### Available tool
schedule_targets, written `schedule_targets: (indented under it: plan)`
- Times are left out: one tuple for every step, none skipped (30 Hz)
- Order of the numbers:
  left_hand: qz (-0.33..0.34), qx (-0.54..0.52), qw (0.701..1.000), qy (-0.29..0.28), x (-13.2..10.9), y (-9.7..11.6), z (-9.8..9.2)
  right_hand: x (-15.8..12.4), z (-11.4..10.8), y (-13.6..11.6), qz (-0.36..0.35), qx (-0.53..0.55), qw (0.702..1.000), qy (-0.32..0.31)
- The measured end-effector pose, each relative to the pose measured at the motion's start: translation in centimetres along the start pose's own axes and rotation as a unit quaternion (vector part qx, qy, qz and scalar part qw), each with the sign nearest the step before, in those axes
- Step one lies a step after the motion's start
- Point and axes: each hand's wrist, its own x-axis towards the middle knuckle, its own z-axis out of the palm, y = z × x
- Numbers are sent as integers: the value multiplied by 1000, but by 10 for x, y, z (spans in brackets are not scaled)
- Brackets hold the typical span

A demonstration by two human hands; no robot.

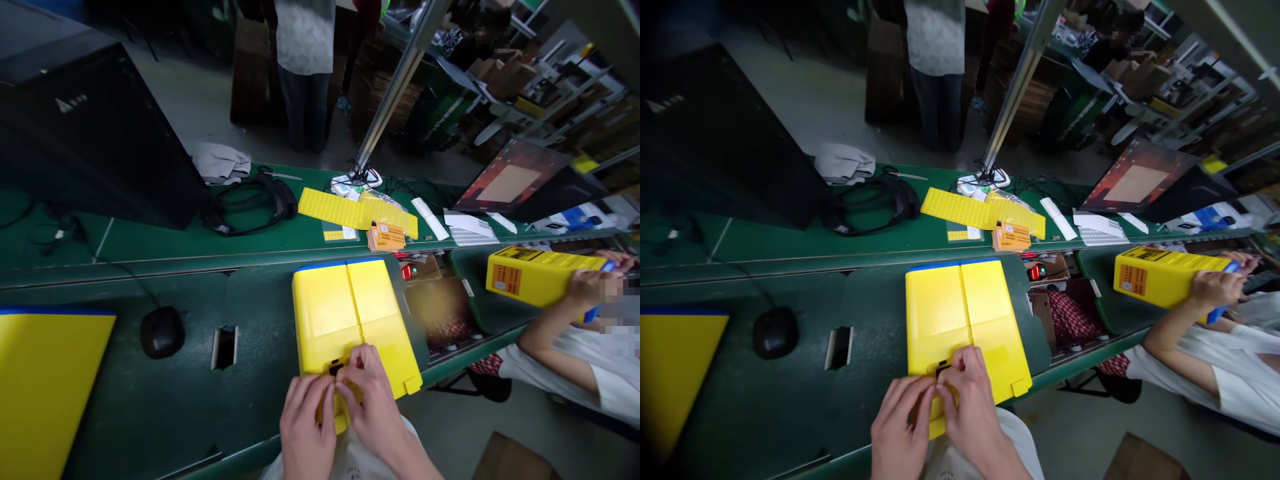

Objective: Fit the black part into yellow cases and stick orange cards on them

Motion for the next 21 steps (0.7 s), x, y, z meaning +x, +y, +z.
schedule_targets:
  plan:
    - [-17, -19, 999, -20, 1, 1, -2, -1, -2, -1, 6, 16, 1000, -8]
    - [-49, -34, 998, -33, 1, 2, -3, -1, -3, -1, 14, 29, 999, -13]
    - [-87, -47, 994, -41, 1, 3, -5, -1, -5, -1, 22, 42, 999, -16]
    - [-123, -59, 989, -48, 1, 3, -5, -1, -6, -2, 30, 55, 998, -20]
    - [-155, -74, 984, -54, 0, 4, -6, -1, -7, -2, 38, 70, 997, -23]
    - [-180, -88, 978, -61, -1, 4, -6, -1, -8, -2, 46, 86, 995, -23]
    - [-197, -101, 973, -67, -1, 4, -6, -1, -8, -2, 54, 101, 993, -19]
    - [-203, -107, 970, -75, -1, 4, -5, -1, -9, -2, 59, 113, 992, -9]
    - [-195, -106, 972, -79, -1, 3, -5, -1, -9, -1, 60, 116, 991, 3]
    - [-174, -95, 977, -77, -1, 3, -4, -1, -8, 0, 58, 109, 992, 17]
    - [-144, -74, 984, -69, -1, 3, -4, -2, -7, 2, 52, 91, 994, 33]
    - [-111, -46, 991, -53, 0, 2, -3, -2, -5, 5, 44, 64, 996, 49]
    - [-84, -16, 996, -30, 0, 1, -2, -3, -1, 9, 32, 31, 997, 64]
    - [-70, 12, 997, -3, 1, 1, 0, -3, 3, 12, 19, -3, 997, 79]
    - [-74, 35, 996, 20, 2, 0, 2, -2, 7, 15, 4, -37, 995, 95]
    - [-94, 48, 994, 34, 3, -2, 4, -2, 11, 18, -8, -70, 991, 112]
    - [-123, 50, 990, 36, 3, -3, 7, -1, 16, 20, -14, -99, 987, 128]
    - [-158, 42, 986, 27, 4, -5, 10, 0, 20, 21, -14, -123, 982, 143]
    - [-193, 29, 981, 8, 4, -7, 14, 1, 24, 22, -10, -141, 978, 154]
    - [-222, 14, 975, -12, 4, -9, 17, 2, 27, 21, -2, -155, 975, 161]
    - [-240, 2, 970, -26, 4, -10, 20, 2, 30, 21, 4, -166, 972, 166]
